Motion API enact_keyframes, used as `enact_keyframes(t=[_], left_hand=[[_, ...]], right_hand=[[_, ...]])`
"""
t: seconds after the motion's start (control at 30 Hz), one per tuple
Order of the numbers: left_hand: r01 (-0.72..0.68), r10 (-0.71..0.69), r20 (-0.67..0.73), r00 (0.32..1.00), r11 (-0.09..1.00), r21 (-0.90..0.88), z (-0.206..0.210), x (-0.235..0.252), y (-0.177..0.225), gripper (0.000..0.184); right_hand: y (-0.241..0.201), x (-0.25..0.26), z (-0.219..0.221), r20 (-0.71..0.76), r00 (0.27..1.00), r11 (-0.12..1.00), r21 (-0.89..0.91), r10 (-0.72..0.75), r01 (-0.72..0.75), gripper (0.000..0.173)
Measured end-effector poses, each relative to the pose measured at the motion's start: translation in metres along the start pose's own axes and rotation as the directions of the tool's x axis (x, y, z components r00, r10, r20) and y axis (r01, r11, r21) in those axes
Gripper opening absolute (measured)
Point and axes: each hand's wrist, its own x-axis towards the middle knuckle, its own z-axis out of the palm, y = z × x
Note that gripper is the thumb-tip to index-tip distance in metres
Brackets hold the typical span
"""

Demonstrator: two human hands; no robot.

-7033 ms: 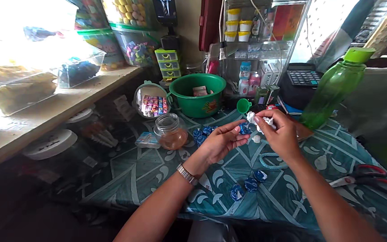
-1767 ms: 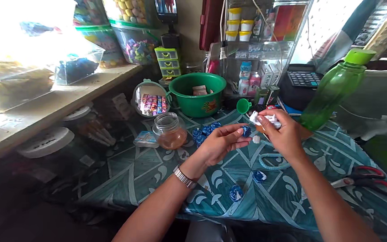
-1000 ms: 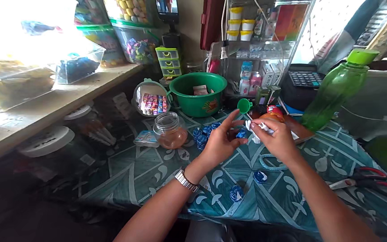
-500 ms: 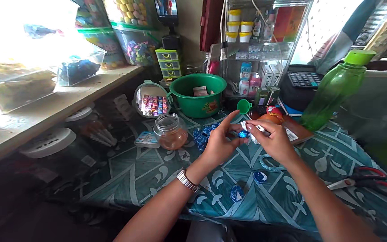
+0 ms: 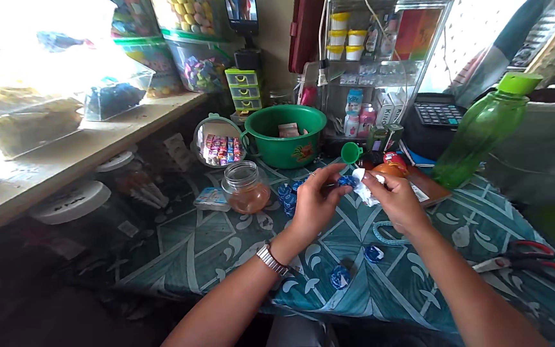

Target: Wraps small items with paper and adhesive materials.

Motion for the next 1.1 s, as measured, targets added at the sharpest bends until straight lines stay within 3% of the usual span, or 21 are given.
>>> enact_keyframes(t=[0.1,0.2,0.3,0.47,0.57,0.7,0.83,1.1], left_hand=[[0.192,-0.193,0.013,0.981,0.965,-0.179,-0.004,0.003,0.005,0.029],[0.435,-0.429,0.122,0.895,0.778,-0.452,-0.006,0.006,0.014,0.026],[0.537,-0.533,0.186,0.826,0.642,-0.547,-0.006,0.007,0.017,0.016],[0.593,-0.560,0.249,0.790,0.596,-0.542,-0.005,0.007,0.018,0.013],[0.661,-0.571,0.359,0.738,0.504,-0.556,-0.006,0.009,0.018,0.014],[0.671,-0.579,0.392,0.715,0.409,-0.618,-0.008,0.011,0.018,0.015],[0.673,-0.603,0.351,0.716,0.467,-0.573,-0.007,0.010,0.018,0.012],[0.694,-0.548,0.445,0.708,0.426,-0.580,-0.007,0.010,0.016,0.016]], right_hand=[[0.000,-0.001,0.000,-0.007,0.992,0.991,0.034,-0.129,0.129,0.021],[0.005,-0.002,0.003,0.086,0.943,0.946,-0.018,-0.321,0.324,0.026],[0.011,-0.002,0.006,0.068,0.937,0.938,-0.030,-0.343,0.345,0.025],[0.004,-0.004,0.004,0.008,0.963,0.961,-0.069,-0.268,0.268,0.016],[0.003,-0.001,0.000,-0.035,0.964,0.959,-0.118,-0.263,0.257,0.017],[0.002,0.001,-0.008,0.117,0.924,0.920,-0.111,-0.363,0.375,0.031],[0.012,0.001,0.001,0.188,0.863,0.829,-0.243,-0.469,0.503,0.035],[0.007,-0.001,-0.002,0.057,0.924,0.902,-0.199,-0.379,0.383,0.020]])
